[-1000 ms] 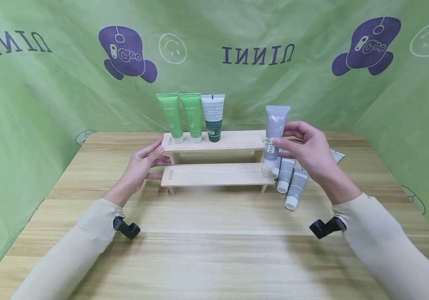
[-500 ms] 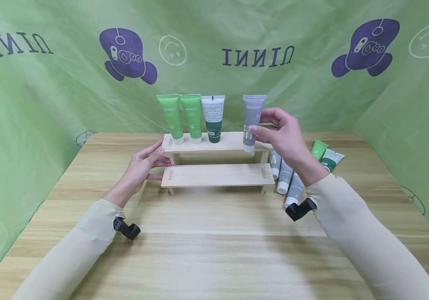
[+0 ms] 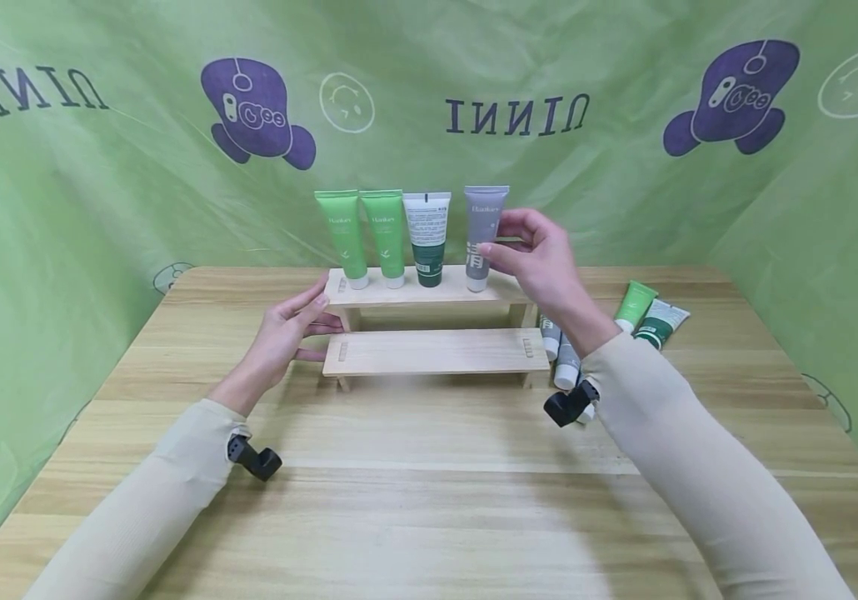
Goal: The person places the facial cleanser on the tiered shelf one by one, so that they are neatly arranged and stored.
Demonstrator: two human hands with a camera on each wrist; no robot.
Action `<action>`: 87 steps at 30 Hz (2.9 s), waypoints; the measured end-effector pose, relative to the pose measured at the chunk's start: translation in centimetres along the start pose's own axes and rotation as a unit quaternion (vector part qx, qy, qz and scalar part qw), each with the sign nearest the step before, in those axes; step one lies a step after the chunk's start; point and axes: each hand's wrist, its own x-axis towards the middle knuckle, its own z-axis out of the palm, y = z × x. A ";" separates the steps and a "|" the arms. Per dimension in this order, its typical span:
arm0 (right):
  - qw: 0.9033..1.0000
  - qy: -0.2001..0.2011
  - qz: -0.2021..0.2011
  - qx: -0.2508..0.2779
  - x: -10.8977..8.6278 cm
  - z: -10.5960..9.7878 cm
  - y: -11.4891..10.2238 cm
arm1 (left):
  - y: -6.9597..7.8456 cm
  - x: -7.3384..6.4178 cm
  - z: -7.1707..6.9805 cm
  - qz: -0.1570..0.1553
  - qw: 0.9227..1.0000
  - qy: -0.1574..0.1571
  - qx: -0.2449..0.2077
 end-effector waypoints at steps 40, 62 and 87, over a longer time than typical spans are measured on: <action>0.999 0.015 -0.008 -0.044 1.2 1.3 0.4 | -0.1 -0.1 -0.1 0.005 1.000 0.000 0.004; 1.000 -0.008 0.004 -0.010 0.7 0.3 1.2 | 0.1 -0.1 0.0 -0.002 1.000 -0.004 0.003; 0.995 0.060 0.058 0.045 -3.8 -8.7 3.1 | 0.0 -0.1 -0.1 -0.004 1.000 -0.008 -0.002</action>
